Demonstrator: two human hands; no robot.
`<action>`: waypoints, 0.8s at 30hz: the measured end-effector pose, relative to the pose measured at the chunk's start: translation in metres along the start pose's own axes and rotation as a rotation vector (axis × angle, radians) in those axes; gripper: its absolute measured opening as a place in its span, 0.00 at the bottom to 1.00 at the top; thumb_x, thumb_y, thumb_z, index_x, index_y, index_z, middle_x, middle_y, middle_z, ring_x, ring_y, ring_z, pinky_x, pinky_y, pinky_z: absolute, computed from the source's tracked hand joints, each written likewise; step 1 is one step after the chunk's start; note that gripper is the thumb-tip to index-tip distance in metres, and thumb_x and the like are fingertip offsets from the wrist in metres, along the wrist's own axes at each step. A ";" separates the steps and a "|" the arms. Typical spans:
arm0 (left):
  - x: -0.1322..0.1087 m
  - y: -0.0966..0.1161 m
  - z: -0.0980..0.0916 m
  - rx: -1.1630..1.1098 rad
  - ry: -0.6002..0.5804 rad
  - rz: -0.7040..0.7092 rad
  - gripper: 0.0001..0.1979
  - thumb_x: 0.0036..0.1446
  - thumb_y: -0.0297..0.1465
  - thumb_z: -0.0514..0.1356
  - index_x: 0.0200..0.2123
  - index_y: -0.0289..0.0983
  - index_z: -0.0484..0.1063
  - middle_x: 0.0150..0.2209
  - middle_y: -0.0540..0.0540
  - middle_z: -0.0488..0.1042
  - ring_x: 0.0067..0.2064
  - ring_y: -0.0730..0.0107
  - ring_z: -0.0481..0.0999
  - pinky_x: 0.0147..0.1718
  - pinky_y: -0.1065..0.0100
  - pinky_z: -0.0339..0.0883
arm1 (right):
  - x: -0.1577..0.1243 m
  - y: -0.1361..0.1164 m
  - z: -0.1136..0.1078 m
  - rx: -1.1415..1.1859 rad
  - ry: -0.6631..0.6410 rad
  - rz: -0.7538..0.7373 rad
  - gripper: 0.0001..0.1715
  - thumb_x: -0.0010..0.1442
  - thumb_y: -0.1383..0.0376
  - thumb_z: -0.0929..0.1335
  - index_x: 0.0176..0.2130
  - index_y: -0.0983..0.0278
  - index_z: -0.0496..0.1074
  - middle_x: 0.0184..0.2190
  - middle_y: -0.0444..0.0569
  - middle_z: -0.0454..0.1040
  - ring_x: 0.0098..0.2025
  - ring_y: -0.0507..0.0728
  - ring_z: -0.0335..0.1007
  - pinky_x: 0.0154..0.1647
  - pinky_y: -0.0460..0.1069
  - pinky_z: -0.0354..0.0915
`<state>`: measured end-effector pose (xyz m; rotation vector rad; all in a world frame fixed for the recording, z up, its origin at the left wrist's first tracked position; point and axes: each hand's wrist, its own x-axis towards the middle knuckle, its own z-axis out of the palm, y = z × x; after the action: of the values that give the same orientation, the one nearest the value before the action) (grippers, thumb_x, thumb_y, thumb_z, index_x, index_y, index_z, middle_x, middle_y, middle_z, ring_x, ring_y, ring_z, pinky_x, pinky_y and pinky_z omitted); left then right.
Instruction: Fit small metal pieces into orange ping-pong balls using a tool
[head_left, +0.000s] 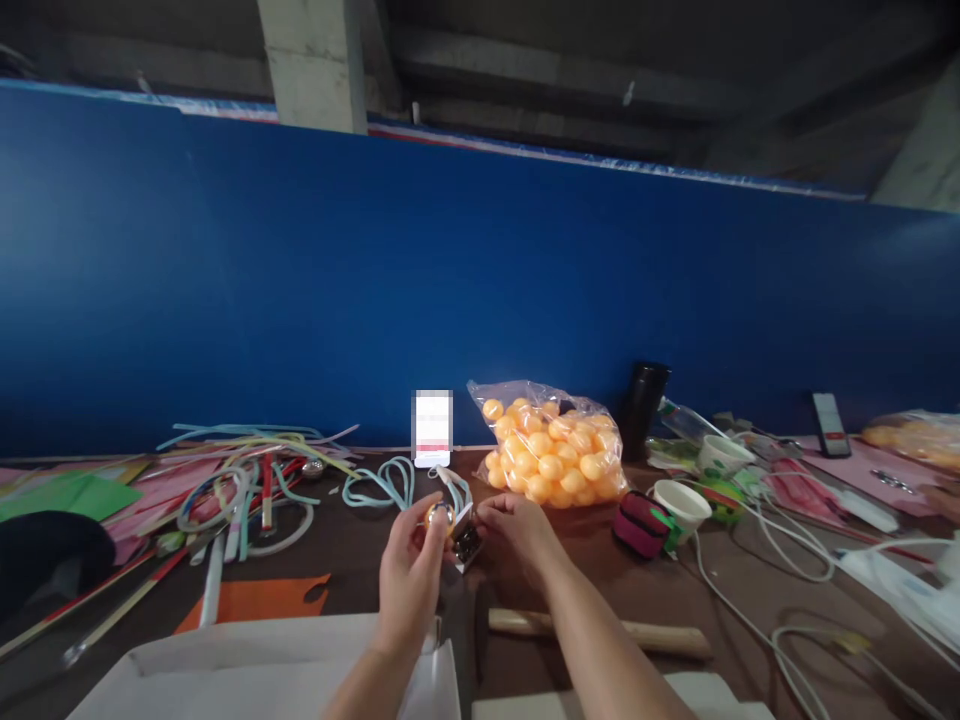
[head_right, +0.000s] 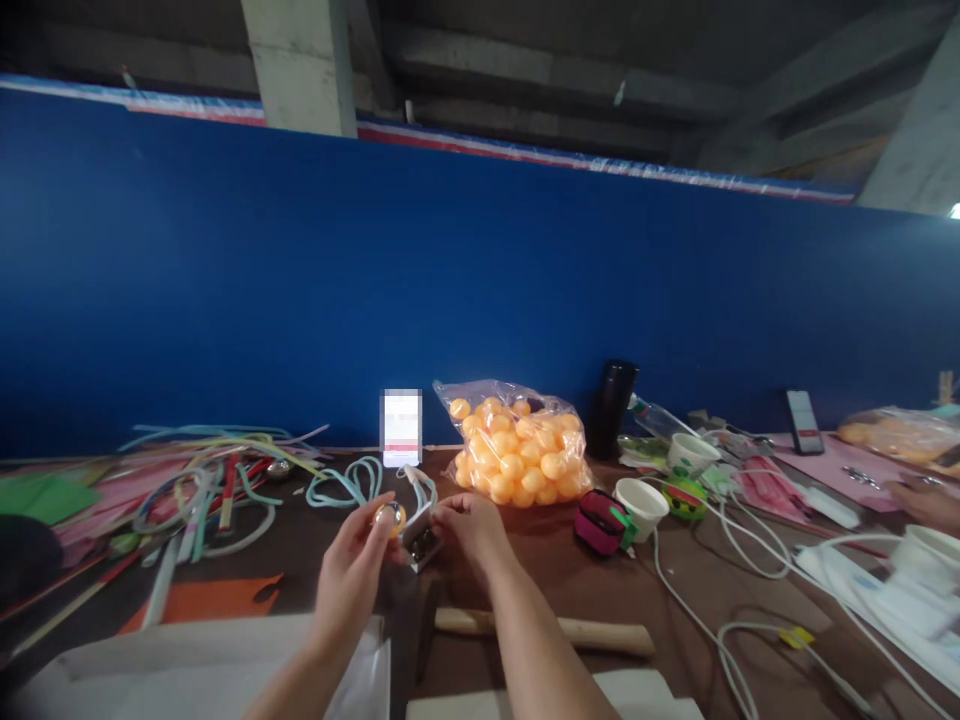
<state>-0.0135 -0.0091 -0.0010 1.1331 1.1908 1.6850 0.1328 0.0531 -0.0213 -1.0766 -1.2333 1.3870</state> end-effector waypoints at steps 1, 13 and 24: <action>-0.002 -0.005 -0.003 0.064 -0.040 0.065 0.22 0.53 0.42 0.59 0.48 0.37 0.71 0.33 0.45 0.73 0.26 0.71 0.71 0.26 0.68 0.69 | -0.001 0.000 -0.001 0.053 0.010 0.016 0.14 0.45 0.60 0.73 0.31 0.66 0.73 0.28 0.48 0.78 0.33 0.54 0.75 0.37 0.47 0.70; -0.006 -0.021 -0.024 0.603 -0.115 0.506 0.17 0.56 0.31 0.58 0.50 0.41 0.69 0.45 0.42 0.71 0.46 0.61 0.72 0.43 0.63 0.68 | -0.005 -0.005 0.006 0.392 0.080 0.155 0.22 0.43 0.58 0.77 0.35 0.66 0.73 0.28 0.47 0.78 0.29 0.50 0.73 0.30 0.42 0.69; -0.003 -0.018 -0.020 0.457 -0.130 0.332 0.16 0.54 0.34 0.60 0.47 0.42 0.74 0.44 0.41 0.72 0.45 0.57 0.73 0.43 0.60 0.67 | -0.008 0.002 0.003 0.403 0.028 0.031 0.18 0.46 0.56 0.76 0.27 0.67 0.70 0.21 0.42 0.70 0.22 0.46 0.64 0.22 0.41 0.64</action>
<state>-0.0294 -0.0125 -0.0219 1.7750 1.4031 1.5819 0.1306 0.0445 -0.0231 -0.8315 -0.8682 1.5560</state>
